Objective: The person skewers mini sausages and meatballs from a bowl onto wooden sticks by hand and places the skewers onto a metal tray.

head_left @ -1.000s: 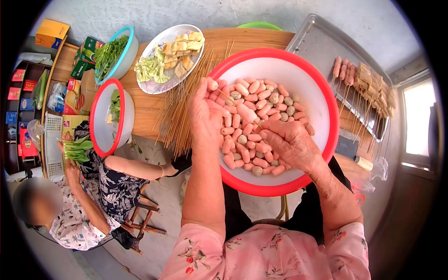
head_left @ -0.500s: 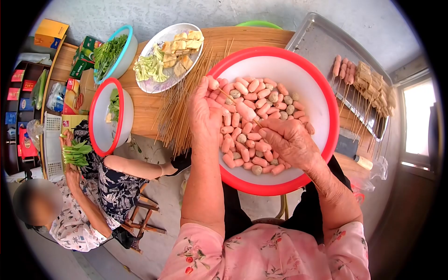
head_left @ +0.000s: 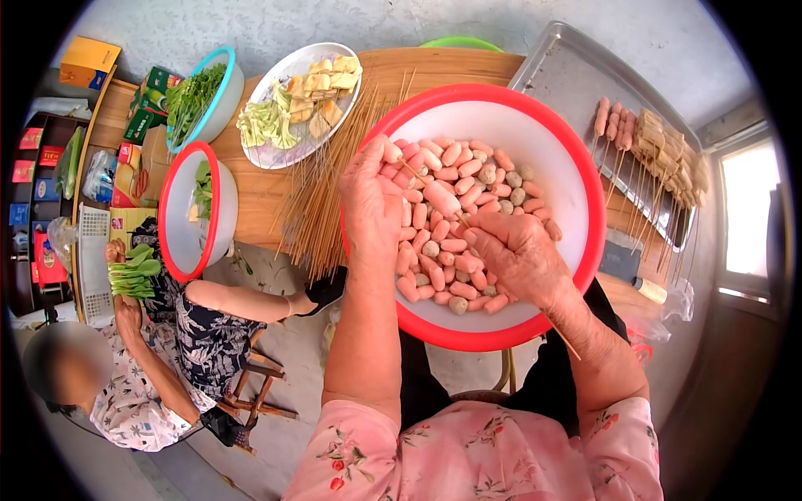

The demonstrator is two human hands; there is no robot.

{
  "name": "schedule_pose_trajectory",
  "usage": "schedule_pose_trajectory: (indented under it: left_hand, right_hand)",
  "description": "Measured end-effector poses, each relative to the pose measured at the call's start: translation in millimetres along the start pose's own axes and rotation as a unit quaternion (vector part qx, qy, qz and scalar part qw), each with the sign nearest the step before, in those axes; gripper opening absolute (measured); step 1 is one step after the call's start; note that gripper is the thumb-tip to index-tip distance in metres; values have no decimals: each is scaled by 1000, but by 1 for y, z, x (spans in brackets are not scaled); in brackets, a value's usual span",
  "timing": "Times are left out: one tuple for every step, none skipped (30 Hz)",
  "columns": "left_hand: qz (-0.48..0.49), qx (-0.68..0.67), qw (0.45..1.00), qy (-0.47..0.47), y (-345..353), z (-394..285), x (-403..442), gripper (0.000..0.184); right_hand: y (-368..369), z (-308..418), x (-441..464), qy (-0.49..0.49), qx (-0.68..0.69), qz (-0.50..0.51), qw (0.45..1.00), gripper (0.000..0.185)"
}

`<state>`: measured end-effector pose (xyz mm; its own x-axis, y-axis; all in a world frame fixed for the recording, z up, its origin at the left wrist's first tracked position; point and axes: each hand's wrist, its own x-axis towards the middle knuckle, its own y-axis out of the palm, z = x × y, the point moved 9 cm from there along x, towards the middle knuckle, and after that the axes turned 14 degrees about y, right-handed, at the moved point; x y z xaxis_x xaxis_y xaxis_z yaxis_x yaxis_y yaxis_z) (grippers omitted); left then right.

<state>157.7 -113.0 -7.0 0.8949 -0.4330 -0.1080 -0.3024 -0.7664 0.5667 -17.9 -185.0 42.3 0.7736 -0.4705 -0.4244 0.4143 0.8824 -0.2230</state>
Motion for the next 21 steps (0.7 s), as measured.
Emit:
schedule_pose_trajectory:
  left_hand:
    - [2,1,1000,6,0,-1,0,14]
    - [2,1,1000,6,0,0,1,14]
    - [3,4,1000,1,-2,0,3,15]
    - [3,7,1000,-4,-2,1,3,15]
    - [3,7,1000,-3,-1,-1,3,15]
    - [1,5,1000,-14,2,-2,2,17]
    - [-1,4,1000,-24,2,-1,1,18]
    - [-2,4,1000,-23,1,-2,1,18]
    - [-8,-25,999,-26,1,-1,0,19]
    - [-14,-54,998,-29,1,0,-1,20]
    - [-15,-54,998,-29,3,0,-2,20]
    - [-46,-38,998,-29,0,0,-3,21]
    - [-78,-22,996,-28,-5,-1,-4,22]
    - [-80,-22,996,-28,-10,0,-2,22]
    - [-55,-23,998,-32,-10,1,1,22]
    - [-30,-24,999,-37,-9,2,2,23]
    - [-30,-24,999,-38,-10,4,2,23]
    - [-40,-10,998,-36,-10,4,1,22]
    - [-51,4,998,-34,-11,3,1,21]
    - [-50,4,998,-34,-10,4,0,21]
    - [-61,12,998,-26,-11,4,0,21]
  right_hand:
    - [0,0,0,-1,0,0,1000,15]
    - [-1,2,-1,-18,0,-7,1000,16]
    - [-1,5,-2,-36,0,-13,999,16]
    - [0,5,-3,-36,0,-12,999,16]
    - [0,4,-3,-31,4,-15,999,16]
    - [1,4,-3,-28,6,-16,999,16]
    - [2,3,-3,-26,8,-17,1000,15]
    - [4,3,-3,-30,0,-18,999,15]
    - [6,3,-3,-34,-8,-20,999,15]
    - [9,1,-2,-34,-8,-19,999,15]
    - [10,5,-4,-78,-11,-33,996,15]
    - [10,10,-8,-121,-13,-48,991,15]
    - [11,10,-9,-121,-14,-46,992,15]
    - [16,6,-7,-94,-34,-23,995,10]
    - [21,1,-6,-68,-53,0,996,14]
    - [22,0,-6,-68,-53,0,996,14]
    - [25,-1,-5,-67,-39,5,997,13]
    - [27,-2,-4,-66,-25,10,997,12]
    - [30,-4,-3,-67,-25,10,997,12]
    - [30,-3,-4,-81,-37,-7,996,11]
    - [31,-1,-5,-95,-48,-24,994,10]
